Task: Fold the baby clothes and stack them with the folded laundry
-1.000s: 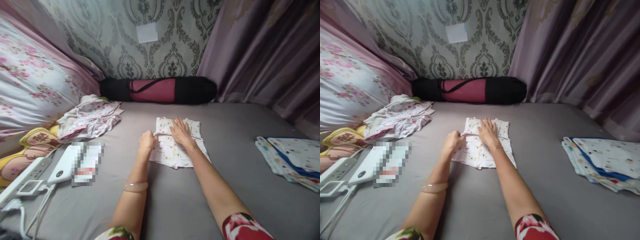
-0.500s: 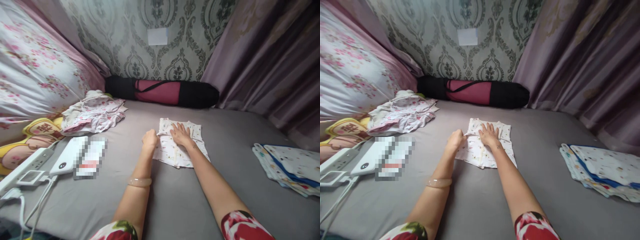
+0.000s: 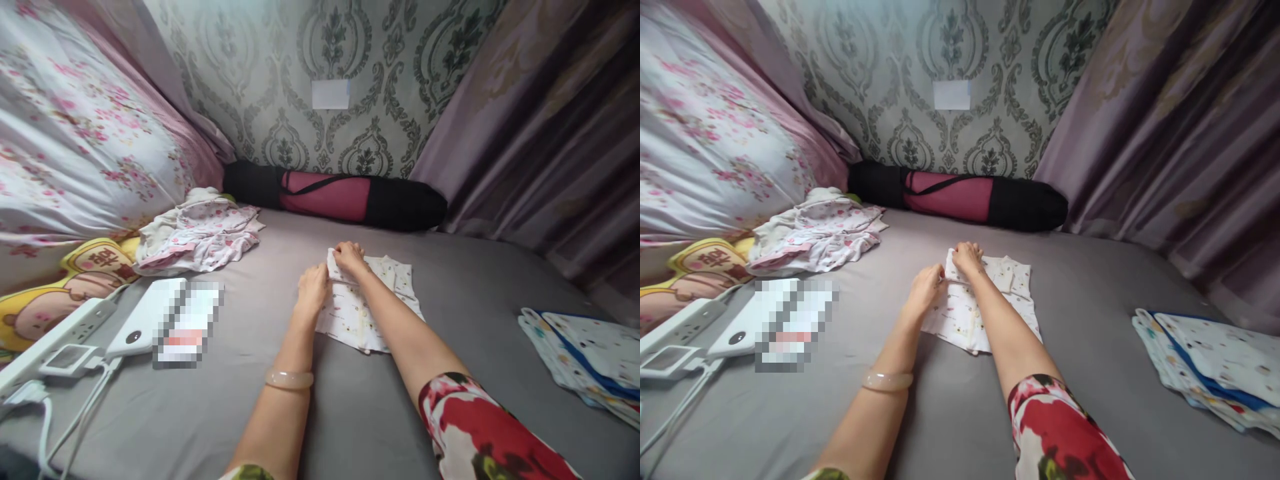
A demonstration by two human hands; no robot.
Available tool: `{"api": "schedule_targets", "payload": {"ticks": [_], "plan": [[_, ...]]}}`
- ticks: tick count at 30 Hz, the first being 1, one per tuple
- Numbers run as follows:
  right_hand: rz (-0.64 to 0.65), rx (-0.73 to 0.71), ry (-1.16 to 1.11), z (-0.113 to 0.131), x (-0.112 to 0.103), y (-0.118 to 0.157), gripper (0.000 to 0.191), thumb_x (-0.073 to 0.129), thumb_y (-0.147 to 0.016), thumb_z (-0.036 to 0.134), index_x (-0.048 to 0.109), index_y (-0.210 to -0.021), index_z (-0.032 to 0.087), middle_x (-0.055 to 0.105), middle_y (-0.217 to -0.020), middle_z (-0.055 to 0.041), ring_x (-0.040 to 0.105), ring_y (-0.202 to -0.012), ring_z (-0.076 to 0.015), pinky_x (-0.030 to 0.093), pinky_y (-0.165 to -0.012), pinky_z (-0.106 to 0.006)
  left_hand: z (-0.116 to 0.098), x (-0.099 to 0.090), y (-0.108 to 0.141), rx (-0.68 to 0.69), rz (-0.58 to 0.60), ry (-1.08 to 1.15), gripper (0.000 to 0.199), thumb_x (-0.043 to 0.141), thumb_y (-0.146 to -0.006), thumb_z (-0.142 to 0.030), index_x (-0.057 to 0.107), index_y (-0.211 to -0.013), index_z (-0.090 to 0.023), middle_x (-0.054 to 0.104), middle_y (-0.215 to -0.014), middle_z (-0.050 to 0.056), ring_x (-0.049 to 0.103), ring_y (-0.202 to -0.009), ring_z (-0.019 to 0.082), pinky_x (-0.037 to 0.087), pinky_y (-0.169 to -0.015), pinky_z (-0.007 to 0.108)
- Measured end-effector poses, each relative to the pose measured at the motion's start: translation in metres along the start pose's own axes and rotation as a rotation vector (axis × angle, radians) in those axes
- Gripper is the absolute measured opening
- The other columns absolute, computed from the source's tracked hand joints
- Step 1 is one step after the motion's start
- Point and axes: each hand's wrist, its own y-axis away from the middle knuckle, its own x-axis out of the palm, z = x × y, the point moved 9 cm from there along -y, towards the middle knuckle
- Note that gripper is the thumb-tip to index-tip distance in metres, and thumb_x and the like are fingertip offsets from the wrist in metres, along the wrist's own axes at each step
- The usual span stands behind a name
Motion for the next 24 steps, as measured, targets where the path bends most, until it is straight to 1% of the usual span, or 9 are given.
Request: {"api": "schedule_targets", "payload": {"ticks": [2, 5, 10, 13, 15, 18, 20, 22, 24], "plan": [[-0.022, 0.027, -0.022, -0.003, 0.005, -0.004, 0.028, 0.046, -0.094, 0.032, 0.066, -0.11, 0.021, 0.061, -0.125, -0.0106, 0.046, -0.121, -0.0283, 0.033, -0.099, -0.04, 0.005, 0.002, -0.001, -0.035, 0.001, -0.004, 0.021, 0.041, -0.091, -0.018, 0.058, -0.105, -0.018, 0.065, -0.109, 0.012, 0.06, -0.103, 0.024, 0.044, -0.084, 0.031], [-0.096, 0.049, -0.054, -0.004, 0.009, -0.003, 0.027, 0.044, -0.096, 0.032, 0.062, -0.112, 0.021, 0.06, -0.125, -0.01, 0.047, -0.119, -0.0275, 0.034, -0.098, -0.039, 0.016, 0.003, -0.002, -0.137, 0.004, 0.006, 0.021, 0.043, -0.09, -0.017, 0.058, -0.104, -0.017, 0.066, -0.11, 0.012, 0.061, -0.104, 0.025, 0.045, -0.081, 0.031], [-0.197, -0.004, -0.011, 0.004, 0.016, 0.007, 0.026, 0.04, -0.098, 0.03, 0.059, -0.112, 0.019, 0.06, -0.122, -0.0117, 0.048, -0.116, -0.0276, 0.035, -0.096, -0.039, 0.027, 0.004, 0.0, -0.265, 0.052, 0.052, 0.019, 0.045, -0.088, -0.018, 0.059, -0.102, -0.016, 0.067, -0.109, 0.014, 0.063, -0.104, 0.025, 0.046, -0.079, 0.031], [-0.199, -0.014, 0.015, 0.007, 0.016, 0.008, 0.027, 0.039, -0.099, 0.029, 0.058, -0.114, 0.019, 0.059, -0.124, -0.0133, 0.047, -0.117, -0.0277, 0.035, -0.096, -0.04, 0.03, 0.002, 0.002, -0.312, 0.083, 0.074, 0.02, 0.047, -0.087, -0.02, 0.059, -0.102, -0.016, 0.068, -0.11, 0.014, 0.063, -0.105, 0.026, 0.046, -0.078, 0.031], [-0.141, -0.038, -0.008, 0.007, 0.015, 0.005, 0.03, 0.037, -0.099, 0.029, 0.058, -0.117, 0.019, 0.058, -0.128, -0.0138, 0.047, -0.12, -0.028, 0.035, -0.098, -0.04, 0.031, 0.001, 0.003, -0.329, 0.102, 0.083, 0.02, 0.048, -0.086, -0.021, 0.059, -0.102, -0.017, 0.068, -0.11, 0.014, 0.063, -0.105, 0.026, 0.046, -0.078, 0.031], [-0.015, -0.108, -0.063, 0.004, 0.011, 0.004, 0.038, 0.032, -0.1, 0.03, 0.056, -0.126, 0.018, 0.058, -0.132, -0.012, 0.05, -0.123, -0.0247, 0.036, -0.101, -0.036, 0.032, 0.001, 0.004, -0.321, 0.128, 0.093, 0.021, 0.049, -0.085, -0.02, 0.06, -0.103, -0.018, 0.067, -0.111, 0.013, 0.063, -0.105, 0.025, 0.046, -0.078, 0.03], [0.01, -0.14, -0.077, -0.004, 0.002, 0.012, 0.043, 0.028, -0.101, 0.03, 0.049, -0.136, 0.016, 0.054, -0.139, -0.0109, 0.048, -0.127, -0.0219, 0.035, -0.104, -0.033, 0.03, 0.0, 0.003, -0.287, 0.11, 0.094, 0.024, 0.048, -0.086, -0.021, 0.06, -0.107, -0.017, 0.066, -0.113, 0.014, 0.062, -0.107, 0.026, 0.047, -0.08, 0.031], [-0.001, -0.153, -0.059, -0.016, -0.006, 0.027, 0.049, 0.026, -0.1, 0.03, 0.04, -0.144, 0.013, 0.044, -0.149, -0.012, 0.039, -0.137, -0.0221, 0.027, -0.112, -0.036, 0.025, -0.005, 0.0, -0.218, 0.04, 0.08, 0.029, 0.047, -0.088, -0.023, 0.058, -0.113, -0.015, 0.064, -0.116, 0.016, 0.059, -0.11, 0.026, 0.046, -0.085, 0.033], [0.014, -0.161, -0.025, -0.027, -0.008, 0.044, 0.053, 0.026, -0.1, 0.031, 0.034, -0.148, 0.009, 0.032, -0.156, -0.0139, 0.025, -0.144, -0.0245, 0.017, -0.117, -0.041, 0.015, -0.01, -0.002, -0.125, -0.044, 0.059, 0.032, 0.045, -0.089, -0.022, 0.057, -0.118, -0.014, 0.062, -0.117, 0.015, 0.056, -0.112, 0.026, 0.044, -0.092, 0.034]]}}
